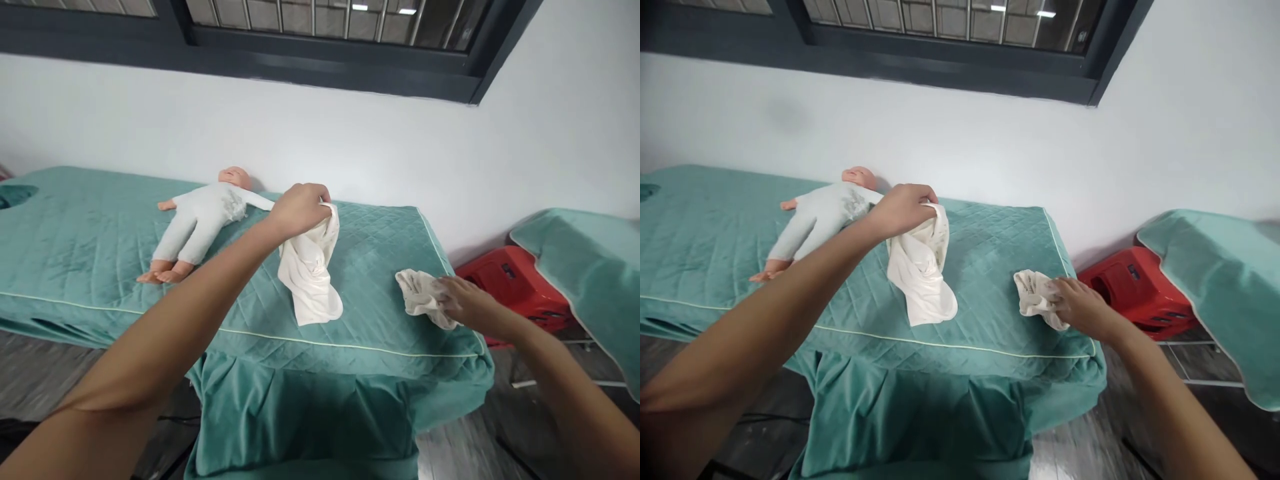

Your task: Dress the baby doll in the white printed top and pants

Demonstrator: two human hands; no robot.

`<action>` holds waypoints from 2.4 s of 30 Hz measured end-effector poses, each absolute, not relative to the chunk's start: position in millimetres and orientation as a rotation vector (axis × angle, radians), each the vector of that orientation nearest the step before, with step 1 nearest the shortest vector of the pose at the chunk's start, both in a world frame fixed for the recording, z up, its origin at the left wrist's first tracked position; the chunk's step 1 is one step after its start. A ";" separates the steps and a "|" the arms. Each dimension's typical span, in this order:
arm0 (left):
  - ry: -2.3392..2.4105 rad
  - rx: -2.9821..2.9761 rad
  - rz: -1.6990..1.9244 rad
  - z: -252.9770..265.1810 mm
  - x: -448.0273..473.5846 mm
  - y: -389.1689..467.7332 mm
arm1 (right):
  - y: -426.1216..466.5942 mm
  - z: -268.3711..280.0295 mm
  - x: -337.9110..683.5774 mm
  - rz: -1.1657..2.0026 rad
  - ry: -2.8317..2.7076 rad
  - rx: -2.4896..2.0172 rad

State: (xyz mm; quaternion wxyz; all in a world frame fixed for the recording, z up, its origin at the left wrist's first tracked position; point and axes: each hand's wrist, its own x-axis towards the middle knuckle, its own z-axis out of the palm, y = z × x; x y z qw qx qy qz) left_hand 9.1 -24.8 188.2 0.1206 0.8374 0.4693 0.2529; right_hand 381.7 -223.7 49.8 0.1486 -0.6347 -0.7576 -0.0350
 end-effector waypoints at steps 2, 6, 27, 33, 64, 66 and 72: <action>1.286 2.408 0.747 185.5 13.0 -29.6 | -211.6 85.3 362.8 0.079 -2.208 -1.836; 1.134 2.386 0.746 190.8 27.4 -46.8 | -170.7 150.6 262.9 0.296 -2.064 -1.522; 1.370 2.484 1.187 133.5 -41.7 -49.5 | -148.7 170.0 253.1 -0.294 -1.977 -1.718; 1.620 2.480 1.171 166.9 -71.0 -54.8 | -153.3 178.8 276.1 -0.125 -1.633 -1.683; 1.901 2.393 0.513 4.2 9.6 66.7 | 29.5 -18.6 175.4 -0.006 -1.705 -2.145; 1.887 2.381 0.550 5.4 15.1 72.4 | 32.9 -17.1 188.4 -0.022 -1.720 -2.117; 1.812 2.391 0.477 -10.7 24.9 99.7 | 55.8 -23.3 205.1 -0.002 -1.741 -2.170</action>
